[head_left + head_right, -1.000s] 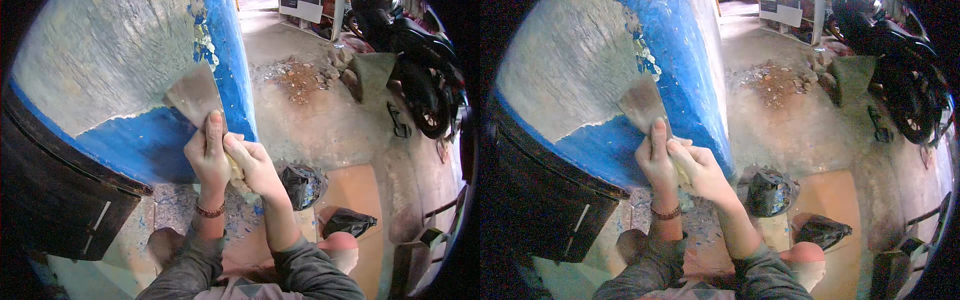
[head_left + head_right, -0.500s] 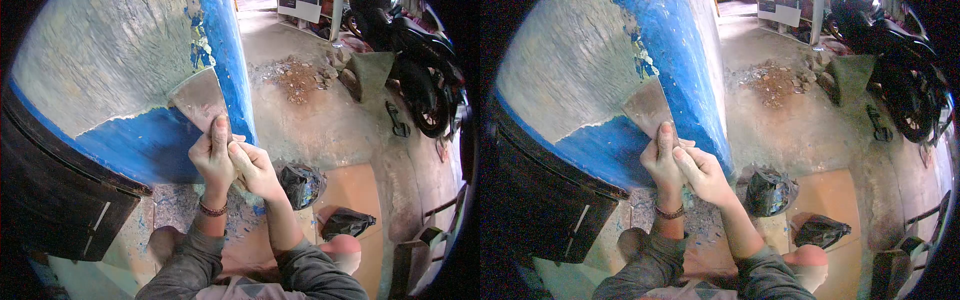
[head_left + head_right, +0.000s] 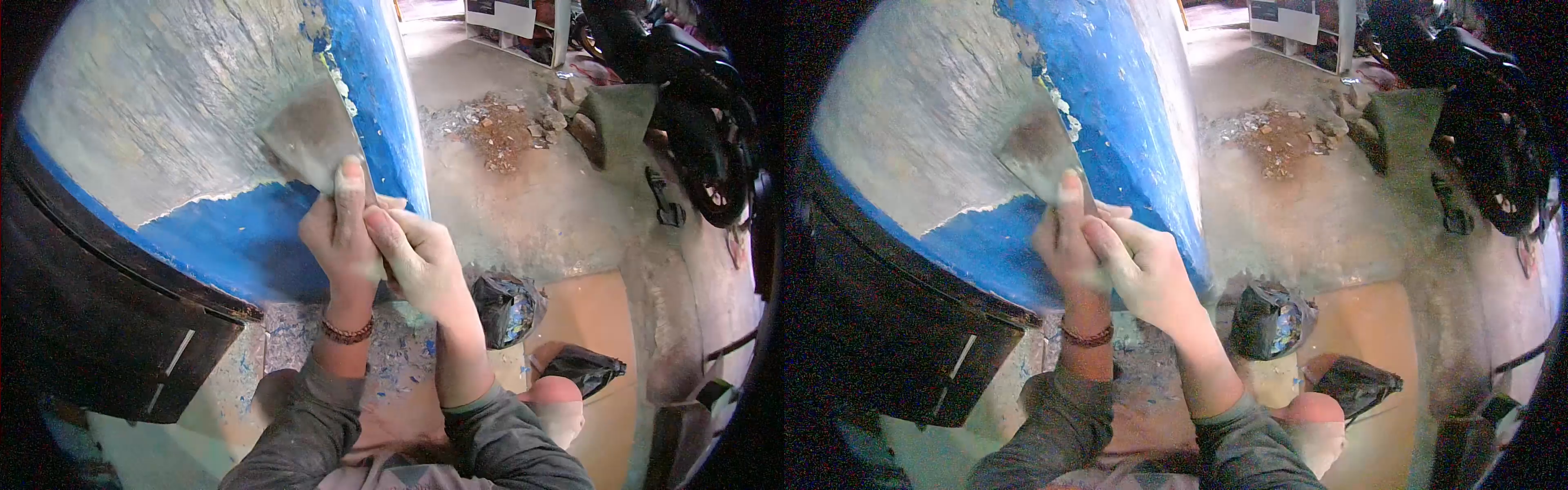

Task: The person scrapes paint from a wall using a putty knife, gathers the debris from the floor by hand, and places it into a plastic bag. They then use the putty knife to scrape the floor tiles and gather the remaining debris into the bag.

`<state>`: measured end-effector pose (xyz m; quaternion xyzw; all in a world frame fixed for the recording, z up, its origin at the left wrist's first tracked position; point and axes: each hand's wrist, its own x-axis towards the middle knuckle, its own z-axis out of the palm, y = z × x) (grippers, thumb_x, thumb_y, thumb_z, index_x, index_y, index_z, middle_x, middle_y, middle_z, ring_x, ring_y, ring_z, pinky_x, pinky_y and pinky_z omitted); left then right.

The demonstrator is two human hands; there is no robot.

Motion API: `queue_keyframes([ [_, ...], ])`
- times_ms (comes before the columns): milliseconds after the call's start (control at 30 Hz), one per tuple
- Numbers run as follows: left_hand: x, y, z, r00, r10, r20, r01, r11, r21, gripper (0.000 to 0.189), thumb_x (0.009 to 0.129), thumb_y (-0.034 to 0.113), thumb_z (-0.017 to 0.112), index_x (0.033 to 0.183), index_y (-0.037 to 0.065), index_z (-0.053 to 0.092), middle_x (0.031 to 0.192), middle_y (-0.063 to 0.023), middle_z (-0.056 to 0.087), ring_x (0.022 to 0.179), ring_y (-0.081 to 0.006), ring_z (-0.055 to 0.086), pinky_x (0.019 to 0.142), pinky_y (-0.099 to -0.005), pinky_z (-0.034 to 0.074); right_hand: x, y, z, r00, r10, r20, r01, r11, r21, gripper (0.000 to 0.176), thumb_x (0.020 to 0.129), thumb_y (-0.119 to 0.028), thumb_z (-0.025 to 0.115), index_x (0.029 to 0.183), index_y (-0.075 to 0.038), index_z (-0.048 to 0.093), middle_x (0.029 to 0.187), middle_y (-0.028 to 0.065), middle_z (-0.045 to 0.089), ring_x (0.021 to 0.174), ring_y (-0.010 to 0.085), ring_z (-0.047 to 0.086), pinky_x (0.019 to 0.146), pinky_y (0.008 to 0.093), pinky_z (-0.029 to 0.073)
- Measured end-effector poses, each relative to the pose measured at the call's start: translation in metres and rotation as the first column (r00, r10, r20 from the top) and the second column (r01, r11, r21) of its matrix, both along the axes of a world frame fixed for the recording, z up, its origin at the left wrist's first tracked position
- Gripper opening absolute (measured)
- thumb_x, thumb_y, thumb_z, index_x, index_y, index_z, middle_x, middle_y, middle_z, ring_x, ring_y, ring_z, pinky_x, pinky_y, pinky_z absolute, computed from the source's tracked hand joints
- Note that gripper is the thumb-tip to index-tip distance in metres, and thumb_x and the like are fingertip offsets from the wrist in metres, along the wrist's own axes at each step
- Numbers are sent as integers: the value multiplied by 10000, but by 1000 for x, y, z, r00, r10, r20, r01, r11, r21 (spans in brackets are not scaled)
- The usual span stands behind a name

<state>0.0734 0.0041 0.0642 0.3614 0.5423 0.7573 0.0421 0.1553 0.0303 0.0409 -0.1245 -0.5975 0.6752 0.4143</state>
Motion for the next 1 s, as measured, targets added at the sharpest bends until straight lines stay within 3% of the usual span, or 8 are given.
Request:
queue_keyframes([
  [167,-4,-9,-38,997,71,36,-71,997,-20,422,941,273,524,747,-85,633,593,-89,621,495,-116,565,465,-275,462,-15,-3,-48,995,95,6,-94,995,-42,353,942,-276,520,981,60,621,680,45,565,696,67,479,627,256,446],
  [300,-3,-14,-37,999,45,-24,-45,999,-20,414,940,274,524,785,-91,644,575,-88,617,490,-120,570,454,-281,456,-4,-9,-41,995,53,82,-52,999,-14,345,940,-272,520,982,54,625,661,37,555,666,70,476,604,261,443],
  [367,0,-16,-30,997,62,-45,-65,996,-66,429,934,324,515,720,-34,615,575,-116,615,475,-141,568,458,-283,443,-5,-11,-39,995,77,65,-71,994,-88,332,938,-266,522,982,44,631,635,49,539,633,70,471,578,262,437],
  [600,-2,-14,-40,999,53,-4,-53,998,-32,420,928,320,534,716,-34,615,557,-106,609,449,-153,560,441,-285,437,-10,-18,-47,999,-41,-4,41,999,-14,347,939,-279,527,944,51,635,598,29,499,603,59,445,533,252,407],
  [700,-3,-11,-39,998,18,-55,-18,1000,16,406,922,308,550,723,-39,618,558,-111,609,447,-155,560,436,-283,439,-8,-12,-43,1000,-17,18,18,998,-53,366,940,-287,529,897,61,632,586,9,484,588,54,431,515,249,392],
  [900,-3,-11,-35,992,80,-94,-87,994,-68,381,919,297,557,770,-46,628,569,-119,613,470,-160,574,438,-292,447,-5,-8,-37,997,64,35,-58,989,-134,386,944,-286,524,829,70,618,578,-8,481,578,50,429,504,241,378],
  [1000,-1,-6,-29,999,30,-35,-30,1000,3,433,942,281,527,712,-67,641,546,-60,591,498,-113,582,447,-273,446,-3,-5,-30,997,60,51,-55,995,-82,372,943,-278,527,834,66,619,585,-7,493,586,47,431,508,239,380],
])
